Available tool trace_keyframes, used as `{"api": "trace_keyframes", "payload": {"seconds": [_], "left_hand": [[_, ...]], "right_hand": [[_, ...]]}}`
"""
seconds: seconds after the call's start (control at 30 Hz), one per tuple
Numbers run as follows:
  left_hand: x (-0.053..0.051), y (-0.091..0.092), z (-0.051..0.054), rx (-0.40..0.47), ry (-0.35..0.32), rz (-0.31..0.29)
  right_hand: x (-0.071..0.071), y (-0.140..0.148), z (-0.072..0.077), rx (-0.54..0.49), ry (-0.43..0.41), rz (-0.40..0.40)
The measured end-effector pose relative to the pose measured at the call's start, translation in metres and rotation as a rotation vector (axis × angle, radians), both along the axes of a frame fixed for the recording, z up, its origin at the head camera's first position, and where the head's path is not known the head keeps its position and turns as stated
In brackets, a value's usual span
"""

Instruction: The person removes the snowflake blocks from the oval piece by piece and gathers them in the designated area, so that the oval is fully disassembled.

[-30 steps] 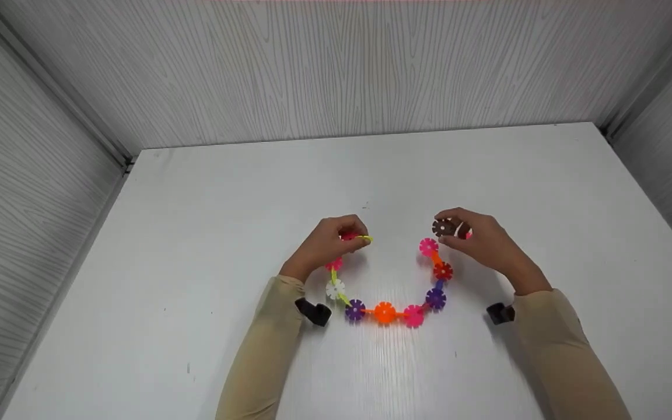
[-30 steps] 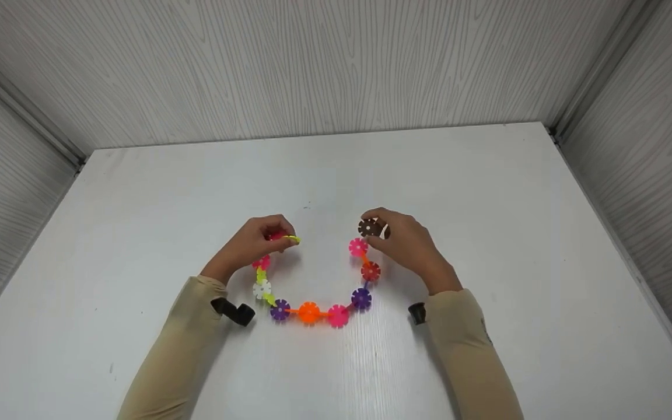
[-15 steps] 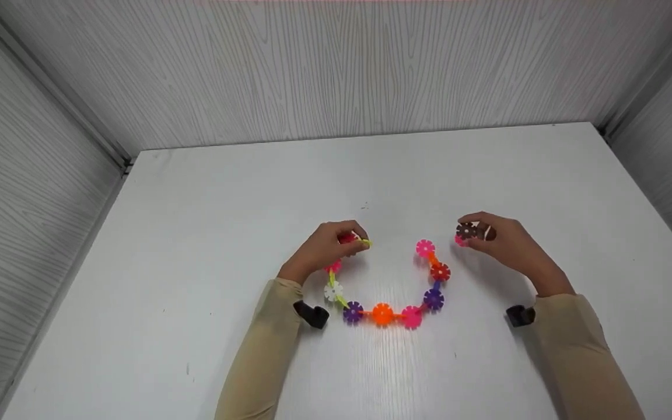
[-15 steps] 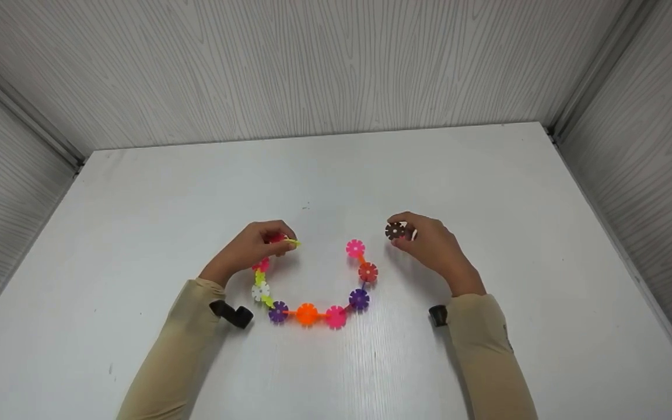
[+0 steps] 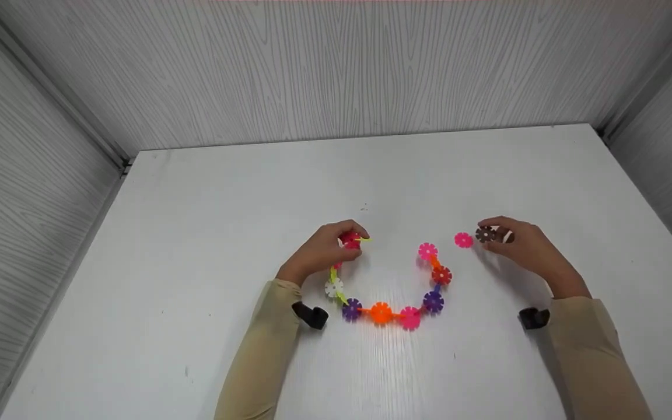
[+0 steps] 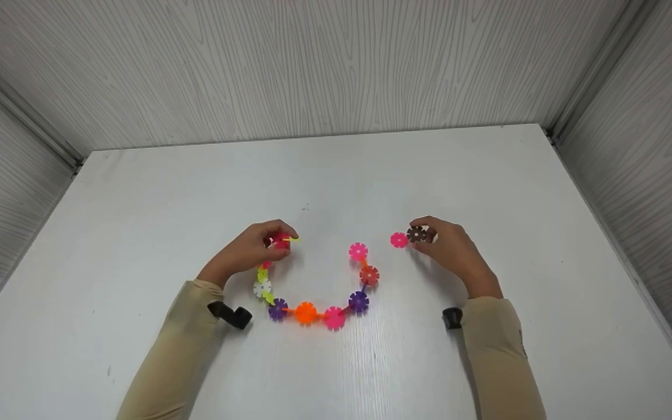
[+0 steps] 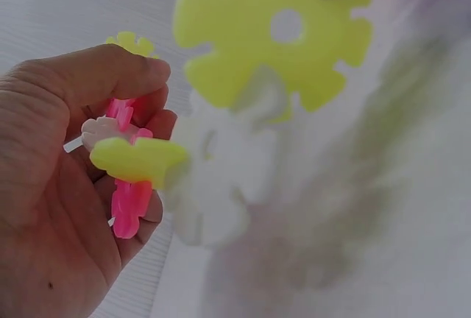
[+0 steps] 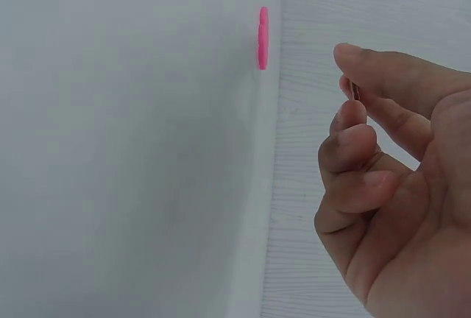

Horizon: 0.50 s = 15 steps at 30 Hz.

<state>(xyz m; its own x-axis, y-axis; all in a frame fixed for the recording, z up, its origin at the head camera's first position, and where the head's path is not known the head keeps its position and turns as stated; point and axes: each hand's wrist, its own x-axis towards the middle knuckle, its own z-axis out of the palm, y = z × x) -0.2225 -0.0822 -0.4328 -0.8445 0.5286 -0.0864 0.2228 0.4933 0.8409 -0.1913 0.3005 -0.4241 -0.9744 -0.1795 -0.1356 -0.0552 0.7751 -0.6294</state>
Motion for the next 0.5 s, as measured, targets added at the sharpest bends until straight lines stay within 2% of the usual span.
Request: {"api": "trace_keyframes", "payload": {"seconds": [0.27,0.5], "left_hand": [[-0.0004,-0.0009,-0.0002,0.013,0.010,0.001],[-0.0003,-0.0007,0.0007,0.005,-0.013,0.007]], "right_hand": [[-0.0024,0.0032,-0.0030,0.059,-0.082,0.030],[-0.0037,0.0036,-0.0045,0.081,-0.122,0.036]]}}
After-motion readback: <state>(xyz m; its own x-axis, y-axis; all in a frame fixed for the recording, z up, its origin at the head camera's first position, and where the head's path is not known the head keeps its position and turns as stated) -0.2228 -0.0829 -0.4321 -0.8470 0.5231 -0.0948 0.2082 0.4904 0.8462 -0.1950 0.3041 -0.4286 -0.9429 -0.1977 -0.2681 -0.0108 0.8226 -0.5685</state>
